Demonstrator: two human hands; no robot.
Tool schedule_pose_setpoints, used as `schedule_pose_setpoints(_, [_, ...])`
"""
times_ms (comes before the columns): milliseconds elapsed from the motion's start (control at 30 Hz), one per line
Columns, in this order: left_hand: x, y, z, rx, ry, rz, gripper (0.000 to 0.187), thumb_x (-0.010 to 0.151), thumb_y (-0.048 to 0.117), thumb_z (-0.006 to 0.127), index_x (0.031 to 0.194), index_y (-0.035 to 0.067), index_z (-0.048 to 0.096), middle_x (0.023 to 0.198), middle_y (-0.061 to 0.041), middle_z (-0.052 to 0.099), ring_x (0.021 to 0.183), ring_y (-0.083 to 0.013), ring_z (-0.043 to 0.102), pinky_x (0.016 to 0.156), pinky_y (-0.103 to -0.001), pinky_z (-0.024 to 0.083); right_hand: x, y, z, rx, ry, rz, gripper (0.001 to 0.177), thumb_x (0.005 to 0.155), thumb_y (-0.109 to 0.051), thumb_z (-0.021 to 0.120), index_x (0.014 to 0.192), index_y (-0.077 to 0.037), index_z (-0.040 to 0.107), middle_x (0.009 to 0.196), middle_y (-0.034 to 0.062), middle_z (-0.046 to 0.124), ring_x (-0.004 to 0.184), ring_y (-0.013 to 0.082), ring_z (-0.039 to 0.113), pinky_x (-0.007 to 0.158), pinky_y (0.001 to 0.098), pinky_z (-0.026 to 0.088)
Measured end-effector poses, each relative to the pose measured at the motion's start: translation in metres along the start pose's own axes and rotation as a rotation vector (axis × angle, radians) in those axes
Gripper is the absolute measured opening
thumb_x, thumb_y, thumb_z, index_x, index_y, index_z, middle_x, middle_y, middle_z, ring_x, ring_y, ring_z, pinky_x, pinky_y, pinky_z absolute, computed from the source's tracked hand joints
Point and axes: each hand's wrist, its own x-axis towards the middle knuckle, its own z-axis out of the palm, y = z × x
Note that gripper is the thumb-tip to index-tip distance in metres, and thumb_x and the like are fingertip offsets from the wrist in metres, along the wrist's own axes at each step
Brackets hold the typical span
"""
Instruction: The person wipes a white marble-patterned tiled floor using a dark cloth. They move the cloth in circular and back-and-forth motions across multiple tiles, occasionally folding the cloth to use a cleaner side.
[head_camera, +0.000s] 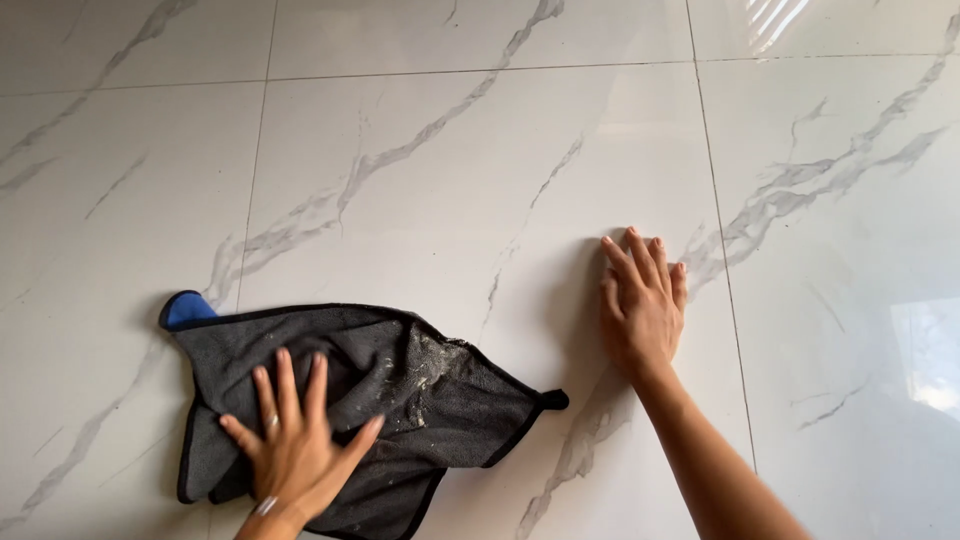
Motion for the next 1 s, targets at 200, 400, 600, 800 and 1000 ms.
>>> schedule_pose_setpoints(200, [0.129, 0.038, -0.021, -0.11, 0.128, -0.095, 0.097, 0.084, 0.076, 0.046, 0.163, 0.026, 0.023, 0.174, -0.016, 0.006, 0.158, -0.0455, 0.003, 0.107, -0.087, 0.0, 0.004, -0.002, 0.008, -0.24, -0.131, 0.079, 0.056, 0.1, -0.047, 0.043, 0.156, -0.044, 0.038, 0.17, -0.0083, 0.028, 0.158, 0.0252, 0.02, 0.127, 0.0534, 0.009])
schedule_pose_setpoints(400, [0.237, 0.139, -0.034, -0.123, 0.311, -0.15, 0.084, 0.093, 0.068, 0.05, 0.159, 0.017, 0.04, 0.169, -0.023, 0.014, 0.154, -0.0505, 0.008, 0.105, -0.088, 0.002, 0.009, -0.011, 0.004, -0.274, -0.205, 0.067, 0.063, 0.1, -0.035, 0.04, 0.161, -0.042, 0.025, 0.172, -0.0029, 0.017, 0.158, 0.0302, 0.012, 0.125, 0.0589, 0.007])
schedule_pose_setpoints(600, [0.148, 0.209, -0.041, -0.068, 0.121, 0.688, 0.075, 0.085, 0.052, 0.06, 0.155, 0.029, 0.042, 0.171, -0.001, 0.017, 0.157, -0.0339, 0.014, 0.111, -0.086, 0.008, 0.014, -0.014, -0.005, -0.193, -0.215, 0.172, 0.064, 0.103, -0.031, 0.034, 0.165, -0.032, 0.019, 0.173, 0.0028, 0.015, 0.159, 0.0278, 0.01, 0.126, 0.0537, 0.006])
schedule_pose_setpoints(800, [0.128, 0.051, -0.031, 0.252, -0.046, 0.385, 0.063, 0.078, 0.066, 0.055, 0.139, 0.052, 0.048, 0.151, 0.008, 0.042, 0.151, -0.0256, 0.027, 0.106, -0.084, 0.024, 0.021, -0.01, 0.005, -0.361, -0.247, 0.144, 0.062, 0.104, -0.039, 0.03, 0.164, -0.03, 0.02, 0.172, 0.0042, 0.016, 0.158, 0.0307, 0.011, 0.125, 0.0554, 0.009])
schedule_pose_setpoints(1000, [0.253, 0.077, -0.014, 0.005, 0.205, 0.101, 0.062, 0.098, 0.052, 0.04, 0.158, 0.043, 0.032, 0.172, 0.0, 0.017, 0.157, -0.0358, 0.012, 0.1, -0.094, 0.014, 0.053, -0.004, 0.015, -0.429, -0.242, -0.19, 0.072, 0.093, -0.035, 0.04, 0.162, -0.018, 0.028, 0.168, 0.0082, 0.026, 0.156, 0.0327, 0.024, 0.125, 0.0495, 0.023])
